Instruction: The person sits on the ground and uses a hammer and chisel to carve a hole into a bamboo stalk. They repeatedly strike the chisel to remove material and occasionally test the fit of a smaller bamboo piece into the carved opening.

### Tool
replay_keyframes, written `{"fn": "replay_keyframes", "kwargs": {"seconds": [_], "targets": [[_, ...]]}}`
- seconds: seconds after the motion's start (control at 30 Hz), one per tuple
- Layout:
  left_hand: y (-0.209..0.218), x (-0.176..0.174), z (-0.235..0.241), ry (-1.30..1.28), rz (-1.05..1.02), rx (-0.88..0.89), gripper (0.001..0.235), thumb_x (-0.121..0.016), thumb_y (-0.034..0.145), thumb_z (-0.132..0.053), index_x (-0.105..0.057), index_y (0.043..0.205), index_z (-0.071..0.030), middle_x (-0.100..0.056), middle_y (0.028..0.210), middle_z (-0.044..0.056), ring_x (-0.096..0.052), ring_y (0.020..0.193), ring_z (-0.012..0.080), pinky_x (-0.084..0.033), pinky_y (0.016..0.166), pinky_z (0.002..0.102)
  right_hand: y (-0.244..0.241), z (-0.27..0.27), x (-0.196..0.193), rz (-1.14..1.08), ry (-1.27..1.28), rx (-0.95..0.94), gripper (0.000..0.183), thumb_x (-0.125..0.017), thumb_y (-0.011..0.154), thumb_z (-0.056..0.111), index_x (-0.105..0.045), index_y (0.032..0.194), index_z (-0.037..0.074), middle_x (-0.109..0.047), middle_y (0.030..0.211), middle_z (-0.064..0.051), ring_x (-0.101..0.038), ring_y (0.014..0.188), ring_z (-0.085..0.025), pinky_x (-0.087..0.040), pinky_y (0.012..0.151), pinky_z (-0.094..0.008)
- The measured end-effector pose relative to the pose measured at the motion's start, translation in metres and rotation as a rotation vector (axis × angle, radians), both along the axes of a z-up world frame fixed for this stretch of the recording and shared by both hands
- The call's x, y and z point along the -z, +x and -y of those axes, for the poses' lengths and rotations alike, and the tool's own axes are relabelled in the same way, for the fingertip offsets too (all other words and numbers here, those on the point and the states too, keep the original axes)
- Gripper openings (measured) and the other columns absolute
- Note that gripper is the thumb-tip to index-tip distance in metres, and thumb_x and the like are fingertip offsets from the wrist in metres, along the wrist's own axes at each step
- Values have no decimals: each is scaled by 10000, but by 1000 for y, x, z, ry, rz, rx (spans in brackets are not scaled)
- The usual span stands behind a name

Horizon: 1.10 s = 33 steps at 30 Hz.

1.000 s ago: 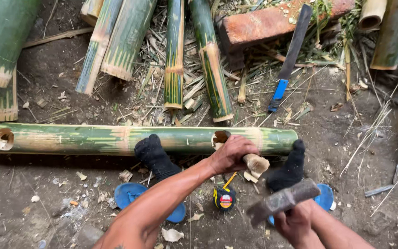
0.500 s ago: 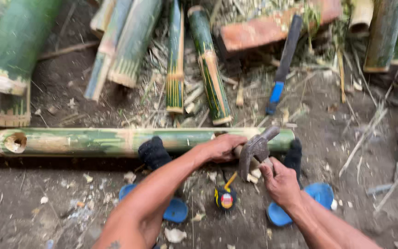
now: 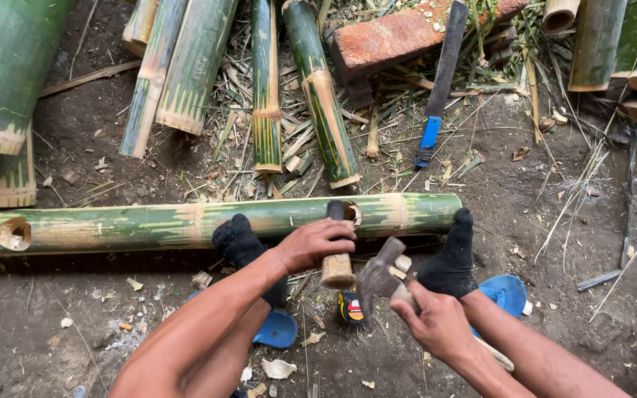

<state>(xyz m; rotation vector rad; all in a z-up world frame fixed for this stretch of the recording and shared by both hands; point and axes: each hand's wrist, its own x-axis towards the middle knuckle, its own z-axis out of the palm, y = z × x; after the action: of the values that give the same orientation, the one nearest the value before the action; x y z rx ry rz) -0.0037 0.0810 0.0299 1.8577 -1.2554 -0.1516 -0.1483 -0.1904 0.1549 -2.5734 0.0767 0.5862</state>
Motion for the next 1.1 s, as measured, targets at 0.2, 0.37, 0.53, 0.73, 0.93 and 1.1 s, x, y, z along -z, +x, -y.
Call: {"fn": "replay_keyframes", "kwargs": {"seconds": [0.2, 0.37, 0.53, 0.73, 0.93, 1.1], "targets": [[-4, 0, -9, -84, -40, 16, 421, -774, 795, -143, -634, 1191, -176, -609, 1319, 67, -609, 1272, 324, -538, 1054, 418, -3, -11, -15, 98, 48, -236, 428, -725, 876, 430, -518, 799, 63, -632, 635, -154, -650, 596, -414, -482, 504, -510], [-4, 2, -6, -36, -51, 6, 401, -762, 813, -128, -648, 1194, -175, -617, 1328, 60, -623, 1251, 308, -555, 1019, 408, 0, -17, -21, 67, 103, -260, 418, -738, 874, 417, -513, 805, 73, -614, 641, -135, -648, 581, -394, -481, 493, -492], [2, 6, -7, -35, -47, -12, 396, -756, 822, -113, -659, 1197, -192, -625, 1332, 45, -636, 1251, 302, -561, 1005, 399, -3, -17, -24, 98, 106, -296, 417, -742, 873, 416, -512, 818, 72, -614, 642, -123, -653, 571, -374, -484, 475, -478], [15, -3, -14, -1, -180, 2, 424, -768, 782, -97, -670, 1184, -185, -639, 1330, 53, -667, 1178, 308, -569, 943, 385, 21, -38, -26, 172, 5, -422, 440, -703, 897, 476, -525, 840, 78, -625, 681, -101, -669, 569, -325, -492, 447, -441], [30, -3, -23, -48, -332, 33, 462, -818, 734, -137, -665, 1170, -153, -652, 1305, 76, -671, 1150, 320, -568, 933, 391, 52, -62, -35, 132, 17, -483, 466, -612, 949, 518, -523, 842, 74, -627, 671, -105, -655, 529, -315, -494, 417, -436], [38, -4, -23, -41, -321, 32, 395, -789, 789, -139, -681, 1167, -176, -662, 1342, 66, -689, 1177, 315, -573, 963, 383, 67, -72, -39, 74, -148, -466, 491, -575, 959, 561, -528, 844, 86, -644, 680, -97, -650, 499, -322, -497, 401, -446]]}}
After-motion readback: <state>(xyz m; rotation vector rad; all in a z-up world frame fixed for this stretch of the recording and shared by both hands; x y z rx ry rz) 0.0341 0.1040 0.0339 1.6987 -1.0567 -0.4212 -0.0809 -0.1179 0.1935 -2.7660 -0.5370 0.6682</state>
